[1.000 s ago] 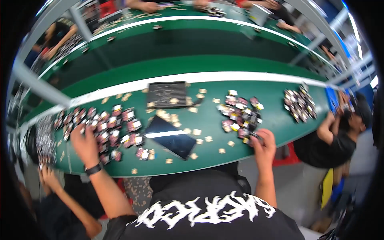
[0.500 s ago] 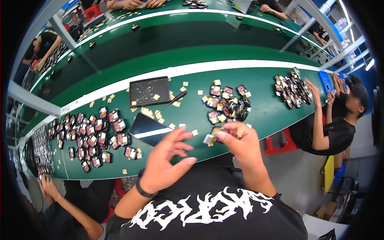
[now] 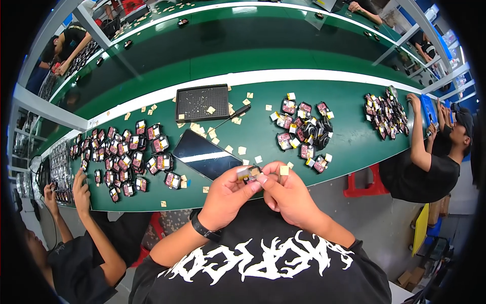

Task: Assembling small electronic components, specifically attaching adhesive or protective layers to sensor modules, on a production line.

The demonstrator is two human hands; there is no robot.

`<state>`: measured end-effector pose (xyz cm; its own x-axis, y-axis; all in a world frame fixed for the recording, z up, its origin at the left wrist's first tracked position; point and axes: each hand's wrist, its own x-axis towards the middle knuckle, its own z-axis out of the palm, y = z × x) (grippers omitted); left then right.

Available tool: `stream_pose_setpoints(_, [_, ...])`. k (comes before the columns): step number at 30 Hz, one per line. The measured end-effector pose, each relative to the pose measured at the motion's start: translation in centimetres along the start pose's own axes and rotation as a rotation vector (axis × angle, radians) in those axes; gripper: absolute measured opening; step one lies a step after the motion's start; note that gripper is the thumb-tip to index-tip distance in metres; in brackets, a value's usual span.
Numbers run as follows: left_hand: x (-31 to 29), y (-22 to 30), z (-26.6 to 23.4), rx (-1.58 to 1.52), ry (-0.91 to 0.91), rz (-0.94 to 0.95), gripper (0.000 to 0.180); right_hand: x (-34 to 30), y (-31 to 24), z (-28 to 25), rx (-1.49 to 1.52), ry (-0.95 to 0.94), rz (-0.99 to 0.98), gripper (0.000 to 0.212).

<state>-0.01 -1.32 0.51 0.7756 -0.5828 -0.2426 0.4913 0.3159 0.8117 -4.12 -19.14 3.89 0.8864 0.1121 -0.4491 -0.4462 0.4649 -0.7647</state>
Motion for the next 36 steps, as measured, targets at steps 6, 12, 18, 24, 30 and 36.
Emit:
stream_pose_setpoints(6, [0.1, -0.4, -0.3, -0.025, 0.081, -0.04, 0.022, -1.2, 1.2, -0.8, -0.059, 0.001, -0.044, 0.023])
stream_pose_setpoints(12, [0.5, -1.2, -1.1, -0.016, 0.17, -0.01, 0.025, -1.6, 2.4, -2.1, -0.232, 0.123, -0.158, 0.02])
stream_pose_setpoints(18, [0.1, -2.2, -0.8, 0.113, 0.154, 0.042, 0.029, -1.3, 1.8, -1.5, -0.515, 0.152, -0.249, 0.017])
stream_pose_setpoints(24, [-0.2, -2.7, -1.0, 0.288, 0.12, 0.095, 0.031, -1.1, 1.0, 0.1, -0.602, 0.189, -0.158, 0.014])
stream_pose_setpoints(30, [-0.2, -2.4, -1.1, 0.549, 0.074, 0.226, 0.029, -0.6, 1.2, 0.3, -0.694, 0.225, -0.079, 0.013])
stream_pose_setpoints(36, [-0.4, -1.1, -1.6, 0.542, -0.039, 0.121, 0.029, -1.0, 1.7, 0.6, -0.678, 0.25, -0.086, 0.013])
